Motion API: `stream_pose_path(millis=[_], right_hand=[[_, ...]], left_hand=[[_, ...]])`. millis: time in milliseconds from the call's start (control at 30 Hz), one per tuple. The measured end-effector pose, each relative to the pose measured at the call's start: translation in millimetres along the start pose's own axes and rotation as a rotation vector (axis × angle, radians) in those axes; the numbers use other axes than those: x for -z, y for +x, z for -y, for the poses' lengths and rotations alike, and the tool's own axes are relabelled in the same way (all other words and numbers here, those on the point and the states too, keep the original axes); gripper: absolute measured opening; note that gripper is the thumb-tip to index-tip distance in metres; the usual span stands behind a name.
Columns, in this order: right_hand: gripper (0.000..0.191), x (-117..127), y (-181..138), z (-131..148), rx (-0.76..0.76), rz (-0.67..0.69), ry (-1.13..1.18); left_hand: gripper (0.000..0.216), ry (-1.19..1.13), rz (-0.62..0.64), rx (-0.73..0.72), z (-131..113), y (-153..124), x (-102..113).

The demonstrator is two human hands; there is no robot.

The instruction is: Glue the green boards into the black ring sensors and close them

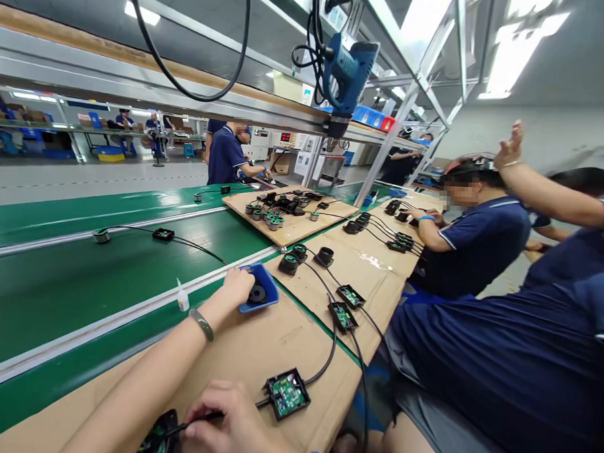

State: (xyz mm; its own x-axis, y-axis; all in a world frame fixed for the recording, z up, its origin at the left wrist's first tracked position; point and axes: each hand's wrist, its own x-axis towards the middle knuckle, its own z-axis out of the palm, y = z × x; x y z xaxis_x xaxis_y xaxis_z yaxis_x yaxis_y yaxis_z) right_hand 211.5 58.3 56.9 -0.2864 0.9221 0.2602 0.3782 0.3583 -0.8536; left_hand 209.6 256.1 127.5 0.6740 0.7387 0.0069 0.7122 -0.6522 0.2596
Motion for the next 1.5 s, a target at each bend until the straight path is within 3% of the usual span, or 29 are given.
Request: stream_pose_path(millis=[167,267,400,600,700,800,933,1133,1500], right_hand=[[0.017,2.6,1.7,6.0,0.0,-0.002,-0.029],[0.018,3.6,0.2,8.6,0.001,-0.001,-0.003],[0.018,5.5,-0.5,9.7,0.01,0.027,0.06],[0.017,8.6,1.3,13.9,-0.016,0.09,0.064],[0.016,9.4,0.7,15.5,-0.032,0.105,0.06],[0.014,10.3,-0.1,15.9,-0.043,0.105,0.076],[0.014,10.7,-1.9,16.0,-0.026,0.1,0.074],[0.015,10.3,-5.0,15.9,-0.005,0.098,0.087],[0.016,10.6,-6.3,14.9,0.019,0.085,0.063]], left_hand=[[0.032,-0.272,-0.144,0.089,7.7,-34.2,20.9],[0.029,-0.528,-0.165,0.181,21.3,-82.8,35.0],[0.045,-0.879,-0.115,0.319,38.8,-164.2,43.8],[0.062,-1.197,-0.182,0.525,44.3,-264.2,27.8],[0.05,-1.076,-0.258,0.515,39.2,-292.7,12.5],[0.043,-0.758,-0.266,0.381,32.7,-306.3,1.7],[0.044,-0.516,-0.245,0.246,28.6,-309.6,-4.6],[0.034,-0.231,-0.437,-0.081,31.9,-309.2,-12.8],[0.023,-0.274,-0.396,-0.154,30.4,-310.2,-13.4]])
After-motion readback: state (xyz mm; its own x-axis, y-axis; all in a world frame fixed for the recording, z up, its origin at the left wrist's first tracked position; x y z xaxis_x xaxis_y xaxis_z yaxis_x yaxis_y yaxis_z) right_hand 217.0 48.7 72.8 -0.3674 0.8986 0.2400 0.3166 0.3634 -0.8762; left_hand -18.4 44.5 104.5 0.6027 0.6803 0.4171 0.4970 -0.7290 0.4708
